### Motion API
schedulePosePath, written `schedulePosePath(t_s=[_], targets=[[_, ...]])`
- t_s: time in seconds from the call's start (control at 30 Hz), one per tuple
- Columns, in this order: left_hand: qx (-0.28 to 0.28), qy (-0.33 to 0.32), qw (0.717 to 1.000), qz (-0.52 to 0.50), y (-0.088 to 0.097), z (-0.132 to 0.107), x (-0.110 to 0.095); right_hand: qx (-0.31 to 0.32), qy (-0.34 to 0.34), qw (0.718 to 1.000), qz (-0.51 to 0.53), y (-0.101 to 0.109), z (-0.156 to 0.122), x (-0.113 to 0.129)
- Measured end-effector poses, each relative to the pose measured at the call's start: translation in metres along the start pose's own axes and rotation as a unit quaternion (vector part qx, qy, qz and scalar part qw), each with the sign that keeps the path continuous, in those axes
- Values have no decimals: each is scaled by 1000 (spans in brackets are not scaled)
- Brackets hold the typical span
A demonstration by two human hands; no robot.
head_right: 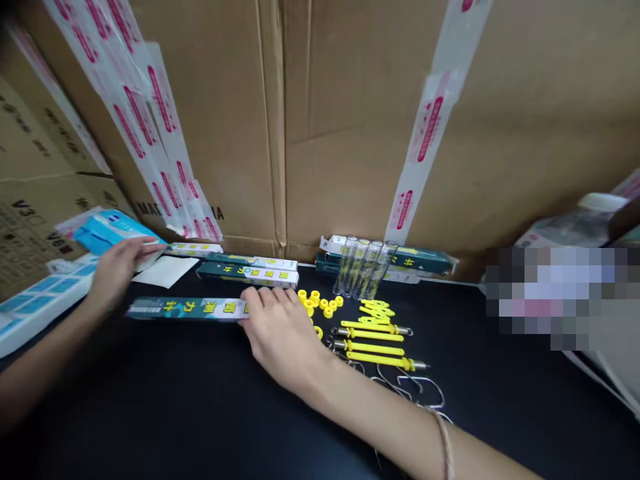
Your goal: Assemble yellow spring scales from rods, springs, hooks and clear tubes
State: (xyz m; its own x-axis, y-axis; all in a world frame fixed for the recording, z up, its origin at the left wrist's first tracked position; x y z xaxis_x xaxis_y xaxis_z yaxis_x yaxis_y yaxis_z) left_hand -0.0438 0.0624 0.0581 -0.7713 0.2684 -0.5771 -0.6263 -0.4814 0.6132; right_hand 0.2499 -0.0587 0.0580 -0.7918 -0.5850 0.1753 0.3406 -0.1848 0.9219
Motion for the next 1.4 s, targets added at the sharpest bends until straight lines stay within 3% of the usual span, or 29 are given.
schedulePosePath(t_s=[0.1,0.17,0.23,0.3,0.43,0.53,0.67,0.77,0.87,1.0,1.17,1.33,1.4], targets=[[-39,-33,999,1,11,1,-5,0,-10,1000,-2,-13,12,-2],[-37,-78,996,13,6,-8,-22,1,-14,1000,-1,-22,20,-6],[-2,-139,990,36,-9,-23,-48,-2,-12,1000,1,-28,25,-9],[70,-215,971,72,-33,-45,-77,-15,-1,1000,6,-29,25,-11],[165,-333,917,140,-71,-86,-117,-70,41,996,24,-5,10,-17],[175,-364,896,181,-82,-96,-122,-140,53,989,24,32,-17,-35],[178,-394,875,216,-91,-89,-115,-246,66,967,-12,77,-67,-74],[206,-436,851,209,-102,-84,-110,-301,62,950,-44,91,-104,-107],[205,-456,843,201,-111,-76,-107,-334,37,940,-53,91,-132,-133],[197,-475,838,182,-114,-71,-112,-342,8,939,-31,83,-152,-150],[171,-491,841,150,-100,-75,-130,-285,1,958,2,68,-155,-149],[141,-507,846,83,-85,-108,-163,-235,1,972,19,57,-151,-143],[128,-494,860,-6,-80,-125,-182,-218,12,976,24,58,-151,-140]])
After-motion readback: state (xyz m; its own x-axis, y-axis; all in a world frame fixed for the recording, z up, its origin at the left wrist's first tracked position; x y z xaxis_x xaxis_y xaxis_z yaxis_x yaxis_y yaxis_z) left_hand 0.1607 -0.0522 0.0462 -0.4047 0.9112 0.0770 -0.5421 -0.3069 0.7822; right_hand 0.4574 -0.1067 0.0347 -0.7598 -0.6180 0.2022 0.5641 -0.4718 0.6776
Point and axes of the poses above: each hand's wrist, its own z-axis towards the middle knuckle, its own y-axis out of the back of the hand, x = y × z, the point moved 7 cm from there along z, towards the middle knuckle, and after that the axes turned 2 degrees about -z, right-handed, at the moved point
